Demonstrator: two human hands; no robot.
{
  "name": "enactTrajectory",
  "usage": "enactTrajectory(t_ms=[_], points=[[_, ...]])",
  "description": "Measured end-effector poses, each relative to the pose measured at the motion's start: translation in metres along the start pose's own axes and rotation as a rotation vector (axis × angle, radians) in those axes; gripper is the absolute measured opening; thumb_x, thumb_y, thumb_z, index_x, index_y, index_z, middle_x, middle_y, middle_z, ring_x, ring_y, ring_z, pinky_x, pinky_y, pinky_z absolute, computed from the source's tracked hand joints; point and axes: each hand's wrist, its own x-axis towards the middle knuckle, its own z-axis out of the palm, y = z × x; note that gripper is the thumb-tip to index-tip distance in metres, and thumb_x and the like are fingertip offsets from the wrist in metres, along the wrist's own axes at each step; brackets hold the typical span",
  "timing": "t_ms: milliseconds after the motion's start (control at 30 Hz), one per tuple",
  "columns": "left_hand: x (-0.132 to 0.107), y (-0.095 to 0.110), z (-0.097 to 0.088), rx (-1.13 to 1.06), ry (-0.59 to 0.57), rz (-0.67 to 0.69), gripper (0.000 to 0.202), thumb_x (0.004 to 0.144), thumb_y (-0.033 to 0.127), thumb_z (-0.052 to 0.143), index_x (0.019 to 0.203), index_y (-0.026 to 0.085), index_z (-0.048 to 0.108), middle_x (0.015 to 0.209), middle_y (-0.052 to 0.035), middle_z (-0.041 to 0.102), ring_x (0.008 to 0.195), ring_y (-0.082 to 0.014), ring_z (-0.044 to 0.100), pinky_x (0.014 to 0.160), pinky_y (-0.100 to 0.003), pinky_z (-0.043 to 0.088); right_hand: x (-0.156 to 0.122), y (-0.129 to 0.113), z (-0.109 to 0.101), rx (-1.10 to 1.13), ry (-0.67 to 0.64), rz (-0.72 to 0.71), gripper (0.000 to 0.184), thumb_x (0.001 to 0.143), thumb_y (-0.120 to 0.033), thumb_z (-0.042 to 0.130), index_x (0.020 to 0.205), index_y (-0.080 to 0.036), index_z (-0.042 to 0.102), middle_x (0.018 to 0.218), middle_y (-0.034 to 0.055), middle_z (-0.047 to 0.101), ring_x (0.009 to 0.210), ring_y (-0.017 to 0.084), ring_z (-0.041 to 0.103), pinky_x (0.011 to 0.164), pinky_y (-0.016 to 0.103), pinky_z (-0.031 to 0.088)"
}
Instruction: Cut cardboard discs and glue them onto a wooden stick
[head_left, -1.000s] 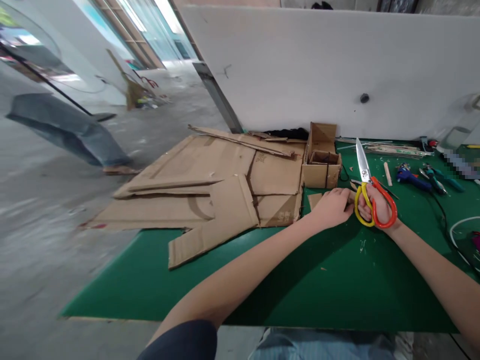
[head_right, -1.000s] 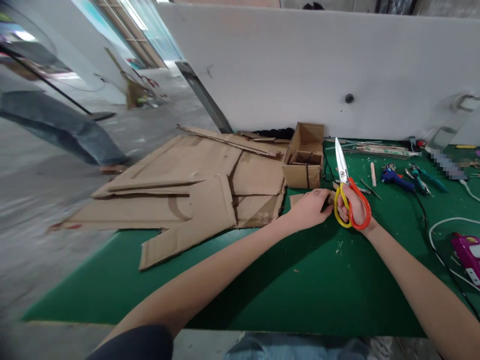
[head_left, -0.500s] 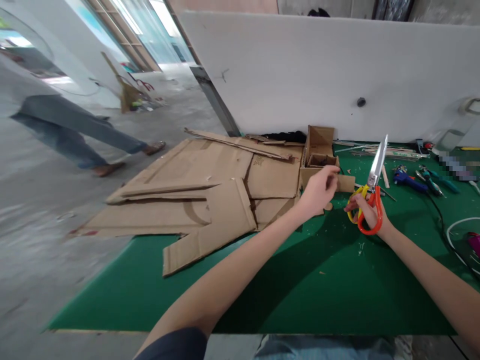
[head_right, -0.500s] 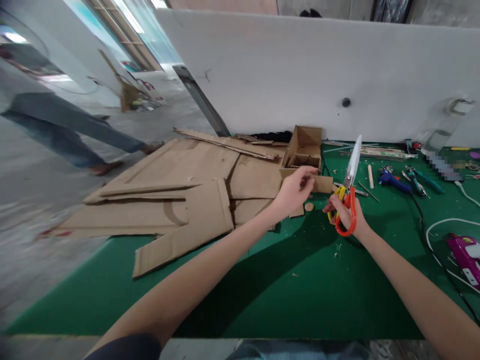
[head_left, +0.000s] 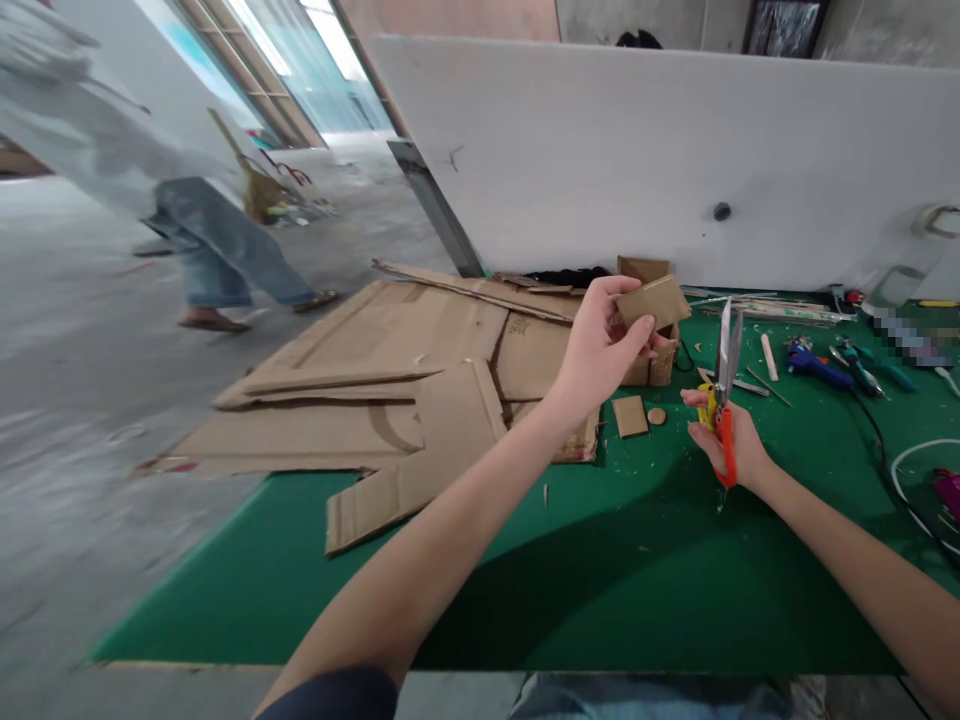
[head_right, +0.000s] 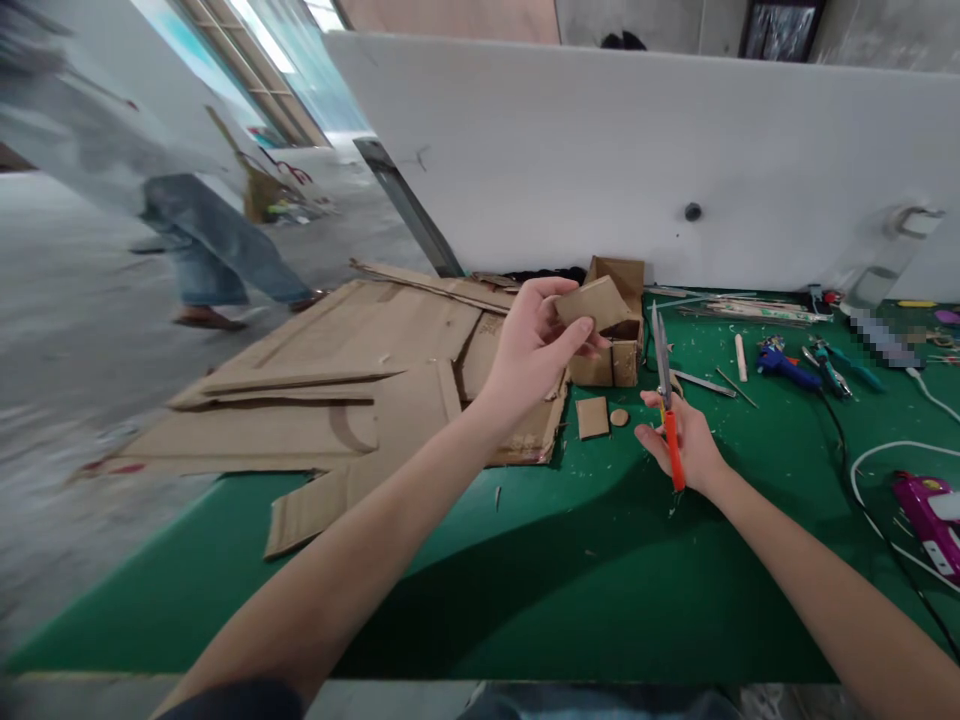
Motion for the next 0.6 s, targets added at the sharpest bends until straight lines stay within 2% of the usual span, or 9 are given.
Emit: enactTrajectory(t_ms=[133, 267, 467, 600], points=[[-0.003, 0.003, 0.003, -0.056, 0.038, 0.039, 0.028, 0.091, 0.026, 0.055, 0.114, 0.024, 0.039, 0.105, -0.0045, 0.061, 0.073, -0.012, 0.07, 0.063, -0.027, 0.06, 0.001, -0.006, 0.002, 0.02, 0.072, -0.03, 0.039, 0.08, -0.047, 0.065, 0.11, -0.022, 0.06, 0.115, 0.0136, 0.066, 0.089, 0.027, 0.069, 0.082, 0.046, 0.057], [-0.007, 0.008, 0.006, -0.072, 0.074, 0.086, 0.032, 0.091, 0.031, 0.056, 0.115, 0.024, 0.036, 0.111, -0.0044, 0.057, 0.077, -0.0121, 0.072, 0.07, -0.029, 0.062, 0.002, -0.004, 0.002, 0.003, 0.08, -0.025, 0.04, 0.081, -0.049, 0.064, 0.111, -0.022, 0.06, 0.121, 0.0145, 0.065, 0.101, 0.029, 0.067, 0.08, 0.043, 0.058], [-0.013, 0.013, 0.01, -0.105, 0.008, 0.132, 0.033, 0.09, 0.035, 0.058, 0.111, 0.025, 0.034, 0.11, -0.0036, 0.056, 0.083, -0.0137, 0.072, 0.069, -0.028, 0.062, 0.001, 0.0, -0.001, -0.104, 0.01, -0.034, 0.045, 0.083, -0.049, 0.065, 0.118, -0.022, 0.058, 0.127, 0.0141, 0.064, 0.11, 0.031, 0.065, 0.084, 0.042, 0.056], [-0.015, 0.011, 0.012, -0.123, -0.079, 0.09, 0.032, 0.089, 0.03, 0.057, 0.109, 0.026, 0.033, 0.108, -0.0033, 0.055, 0.08, -0.0139, 0.071, 0.065, -0.028, 0.062, 0.001, -0.003, -0.003, -0.13, -0.017, -0.049, 0.045, 0.084, -0.05, 0.063, 0.119, -0.022, 0.058, 0.126, 0.0139, 0.064, 0.113, 0.032, 0.064, 0.087, 0.042, 0.055]])
